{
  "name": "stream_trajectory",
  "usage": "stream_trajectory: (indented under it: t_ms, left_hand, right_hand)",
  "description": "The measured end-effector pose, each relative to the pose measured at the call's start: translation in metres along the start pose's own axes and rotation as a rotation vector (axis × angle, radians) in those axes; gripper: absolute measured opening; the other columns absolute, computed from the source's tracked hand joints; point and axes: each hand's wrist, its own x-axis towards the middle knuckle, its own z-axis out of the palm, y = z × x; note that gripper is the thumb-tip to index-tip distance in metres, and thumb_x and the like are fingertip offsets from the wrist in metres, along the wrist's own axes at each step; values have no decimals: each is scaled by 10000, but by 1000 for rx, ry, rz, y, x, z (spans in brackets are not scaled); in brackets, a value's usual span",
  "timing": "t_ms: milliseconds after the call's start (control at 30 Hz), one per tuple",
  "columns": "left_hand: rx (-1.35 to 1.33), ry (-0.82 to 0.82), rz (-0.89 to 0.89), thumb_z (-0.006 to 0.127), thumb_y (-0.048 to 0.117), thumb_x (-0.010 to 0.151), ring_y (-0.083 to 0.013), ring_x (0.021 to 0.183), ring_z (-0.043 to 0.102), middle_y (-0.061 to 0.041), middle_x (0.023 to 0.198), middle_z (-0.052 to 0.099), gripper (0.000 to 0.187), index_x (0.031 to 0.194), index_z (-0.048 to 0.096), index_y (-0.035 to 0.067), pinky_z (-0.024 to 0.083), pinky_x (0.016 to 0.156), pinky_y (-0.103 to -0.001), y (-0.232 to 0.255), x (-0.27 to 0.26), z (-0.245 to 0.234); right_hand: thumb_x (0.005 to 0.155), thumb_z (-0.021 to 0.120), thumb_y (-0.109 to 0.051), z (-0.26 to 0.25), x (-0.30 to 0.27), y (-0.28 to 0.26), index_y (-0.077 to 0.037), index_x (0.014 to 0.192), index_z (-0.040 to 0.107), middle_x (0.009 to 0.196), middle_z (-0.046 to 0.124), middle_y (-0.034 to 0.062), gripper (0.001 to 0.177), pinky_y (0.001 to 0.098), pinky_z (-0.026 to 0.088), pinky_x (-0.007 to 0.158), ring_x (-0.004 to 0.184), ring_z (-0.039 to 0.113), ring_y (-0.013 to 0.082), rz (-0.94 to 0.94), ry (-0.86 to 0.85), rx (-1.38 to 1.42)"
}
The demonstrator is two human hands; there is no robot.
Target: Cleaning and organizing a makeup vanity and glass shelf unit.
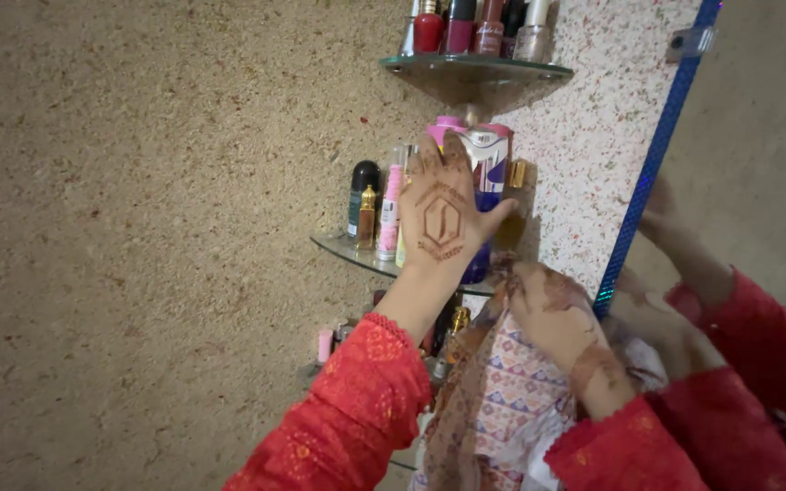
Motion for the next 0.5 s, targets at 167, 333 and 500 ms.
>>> stream_trajectory:
  t_ms: [167, 333, 500]
  left_hand:
    - [-28, 47, -20, 847, 599, 637, -396, 1225, 534, -266, 1321, 550, 978, 1294, 535, -55, 444, 1022, -446, -1, -2, 3]
    - [45, 400, 101, 847, 653, 547, -432, 1121, 574, -297, 1223, 593, 1082, 1239, 535, -118, 448, 956, -497, -2, -7, 14]
    - [-386, 266, 100, 829, 465, 705, -354, 1110, 654, -209, 1203, 670, 851, 1340, 551, -30, 513, 963, -414, -1, -17, -3]
  right_hand:
    - [923, 586, -255, -19, 12, -23, -65, 1209, 608, 1047, 681, 214, 344, 526, 524, 826, 956, 653, 419, 80, 42, -18]
    - [900, 674, -254, -51, 59, 50, -70, 1318, 533, 1180, 636, 107, 479, 457, 487, 926, 1081, 603, 299, -21, 130, 428]
    - [876, 763, -256, -35, 88, 227, -74, 1427, 459, 1314, 589, 0, 656, 388, 449, 1025, 1207, 549, 180, -134, 206, 892]
